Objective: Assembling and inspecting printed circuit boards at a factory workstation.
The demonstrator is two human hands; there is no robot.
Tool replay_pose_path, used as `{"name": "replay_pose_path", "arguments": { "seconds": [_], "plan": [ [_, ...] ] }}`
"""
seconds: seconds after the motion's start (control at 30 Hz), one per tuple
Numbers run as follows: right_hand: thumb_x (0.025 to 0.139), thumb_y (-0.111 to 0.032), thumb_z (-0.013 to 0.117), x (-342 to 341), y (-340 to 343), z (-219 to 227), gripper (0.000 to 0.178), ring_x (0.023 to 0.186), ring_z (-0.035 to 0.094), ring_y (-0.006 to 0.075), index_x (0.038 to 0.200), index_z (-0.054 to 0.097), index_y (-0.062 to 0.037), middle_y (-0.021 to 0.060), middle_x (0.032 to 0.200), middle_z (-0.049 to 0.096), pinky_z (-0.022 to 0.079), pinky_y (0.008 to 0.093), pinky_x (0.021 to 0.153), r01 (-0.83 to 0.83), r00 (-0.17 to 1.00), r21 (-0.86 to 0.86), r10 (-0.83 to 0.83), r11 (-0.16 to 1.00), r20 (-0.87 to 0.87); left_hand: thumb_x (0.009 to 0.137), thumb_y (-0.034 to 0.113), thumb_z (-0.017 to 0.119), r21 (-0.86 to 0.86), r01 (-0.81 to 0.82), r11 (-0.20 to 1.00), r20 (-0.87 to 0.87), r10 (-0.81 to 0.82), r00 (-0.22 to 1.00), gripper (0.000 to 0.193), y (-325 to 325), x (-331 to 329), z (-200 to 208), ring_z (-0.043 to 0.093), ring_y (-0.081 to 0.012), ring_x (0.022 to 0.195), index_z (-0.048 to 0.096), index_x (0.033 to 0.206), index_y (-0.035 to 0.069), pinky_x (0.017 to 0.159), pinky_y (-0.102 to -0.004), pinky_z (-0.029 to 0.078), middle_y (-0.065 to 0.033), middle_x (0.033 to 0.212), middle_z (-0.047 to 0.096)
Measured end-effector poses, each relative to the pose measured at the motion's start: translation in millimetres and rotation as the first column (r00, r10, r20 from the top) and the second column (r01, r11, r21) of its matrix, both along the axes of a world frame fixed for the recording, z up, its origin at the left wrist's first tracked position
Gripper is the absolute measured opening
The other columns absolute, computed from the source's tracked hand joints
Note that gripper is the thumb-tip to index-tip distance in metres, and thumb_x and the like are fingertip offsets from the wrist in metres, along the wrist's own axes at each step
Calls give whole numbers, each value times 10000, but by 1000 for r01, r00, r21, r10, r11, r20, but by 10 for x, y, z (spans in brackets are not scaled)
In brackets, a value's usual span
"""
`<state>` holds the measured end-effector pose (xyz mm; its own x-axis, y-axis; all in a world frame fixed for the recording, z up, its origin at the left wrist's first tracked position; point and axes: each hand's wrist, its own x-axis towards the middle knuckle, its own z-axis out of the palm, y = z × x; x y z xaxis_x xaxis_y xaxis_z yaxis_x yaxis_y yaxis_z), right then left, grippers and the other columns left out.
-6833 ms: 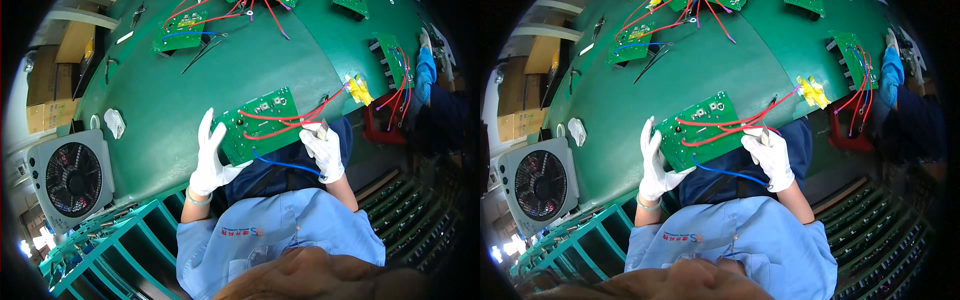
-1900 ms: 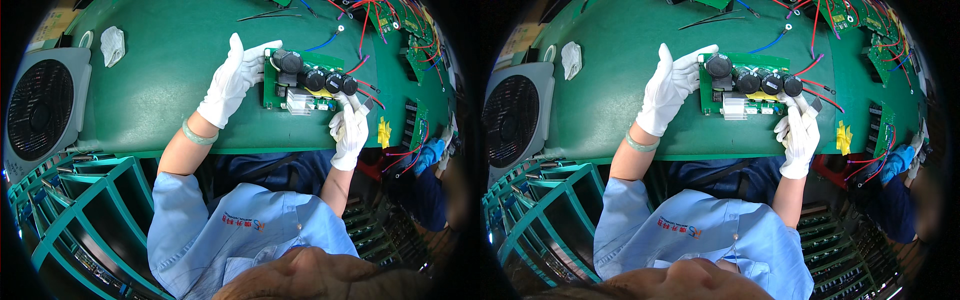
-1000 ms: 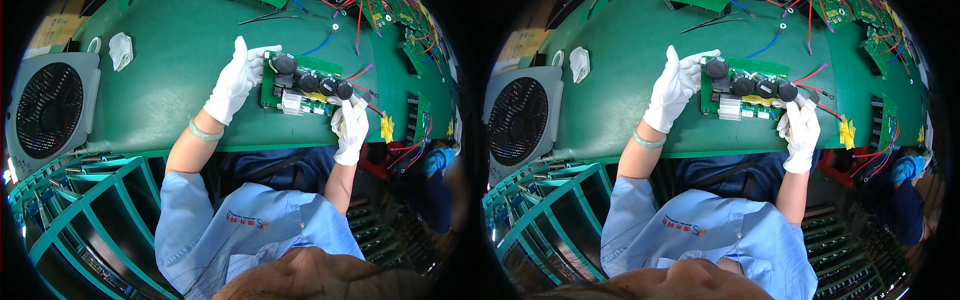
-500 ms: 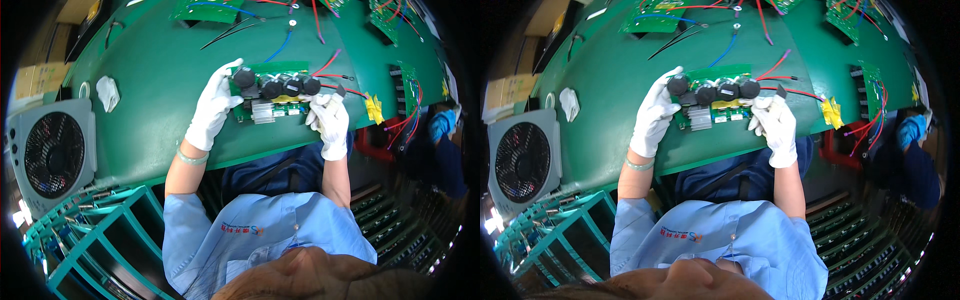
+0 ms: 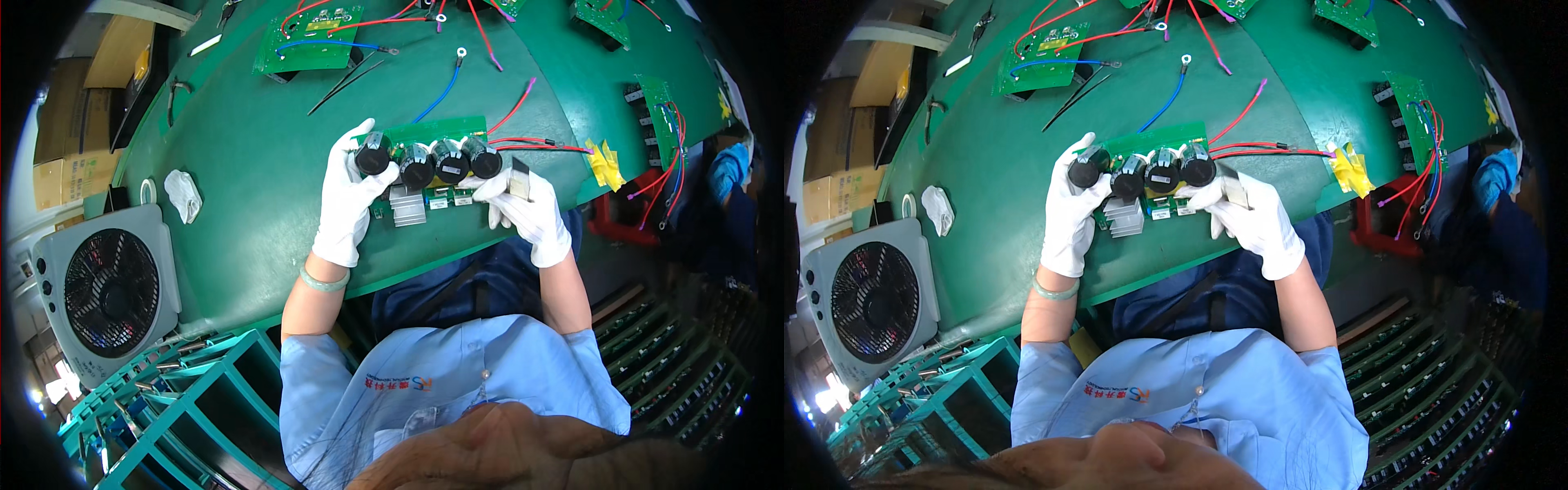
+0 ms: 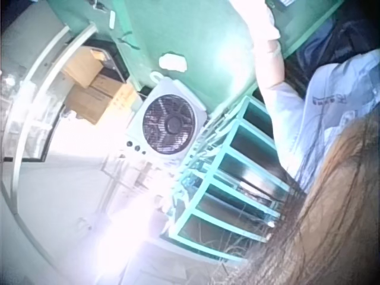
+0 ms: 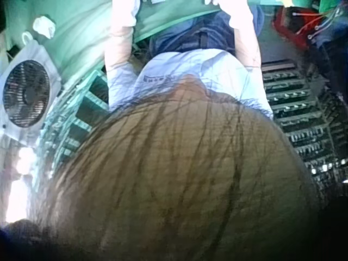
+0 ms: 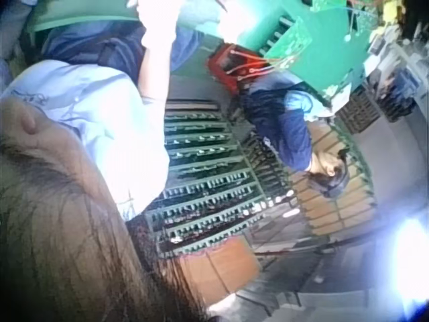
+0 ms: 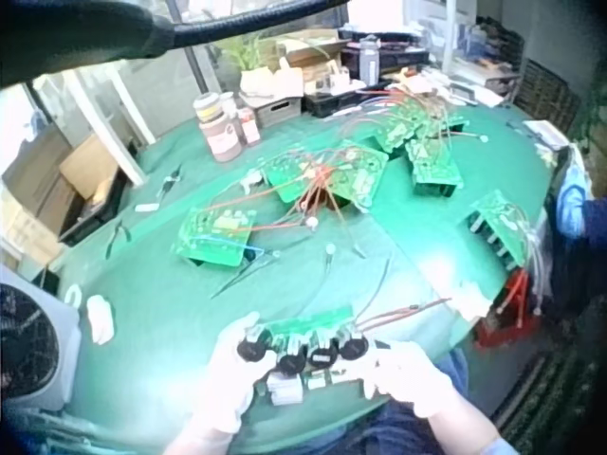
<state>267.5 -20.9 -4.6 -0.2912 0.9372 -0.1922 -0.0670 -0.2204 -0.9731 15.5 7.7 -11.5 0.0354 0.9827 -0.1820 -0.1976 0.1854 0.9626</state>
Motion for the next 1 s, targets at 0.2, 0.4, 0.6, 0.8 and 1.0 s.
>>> {"name": "replay_pose_path", "arguments": {
  "seconds": [0.2, 0.4, 0.6, 0.8, 1.0],
  "plan": [
    [855, 23, 527, -98, 33, -26, 198, 555, 592, 129, 1031, 617, 26, 95, 930, 695, 468, 254, 507, -192, 976, 236, 159, 952, 151, 748, -68, 709, -19, 2, 1000, 12, -2, 1000, 637, 32, 7, -11, 492, -209, 1180, 389, 1291, 23, 1012, -351, 432, -144, 1416, 382],
    [842, 13, 521, -109, 73, 76, 378, 578, 613, 171, 1211, 587, -37, 89, 883, 693, 510, 283, 575, -367, 901, 302, 255, 880, 352, 744, -76, 719, 7, -57, 998, 47, 57, 997, 632, 15, 50, -42, 494, -199, 1169, 397, 1283, -6, 991, -340, 452, -146, 1397, 404],
    [843, 24, 504, -137, -7, 90, 445, 604, 612, 138, 1271, 569, -79, 86, 916, 694, 501, 263, 594, -359, 901, 239, 268, 902, 342, 736, -69, 729, 3, -59, 998, 48, 59, 997, 659, 31, 82, -52, 506, -182, 1130, 404, 1307, -21, 973, -318, 457, -123, 1312, 466],
    [880, -3, 539, 82, -9, 150, 177, 484, 492, 49, 994, 675, 3, 127, 1080, 677, 385, 174, 454, 144, 985, 49, -148, 988, 90, 755, -15, 738, -26, -43, 999, 124, 46, 991, 661, 115, 0, -91, 532, -186, 1096, 392, 1314, -82, 943, -300, 479, -132, 1203, 516],
    [893, -24, 560, 216, -109, 33, 198, 483, 469, 27, 1043, 687, 2, 36, 766, 667, 307, 164, 427, 255, 941, 103, -272, 961, 203, 780, -27, 707, -36, -59, 998, 89, 62, 994, 566, 147, 5, -121, 580, -183, 1006, 408, 1256, -96, 906, -301, 501, -136, 1123, 549]
  ]
}}
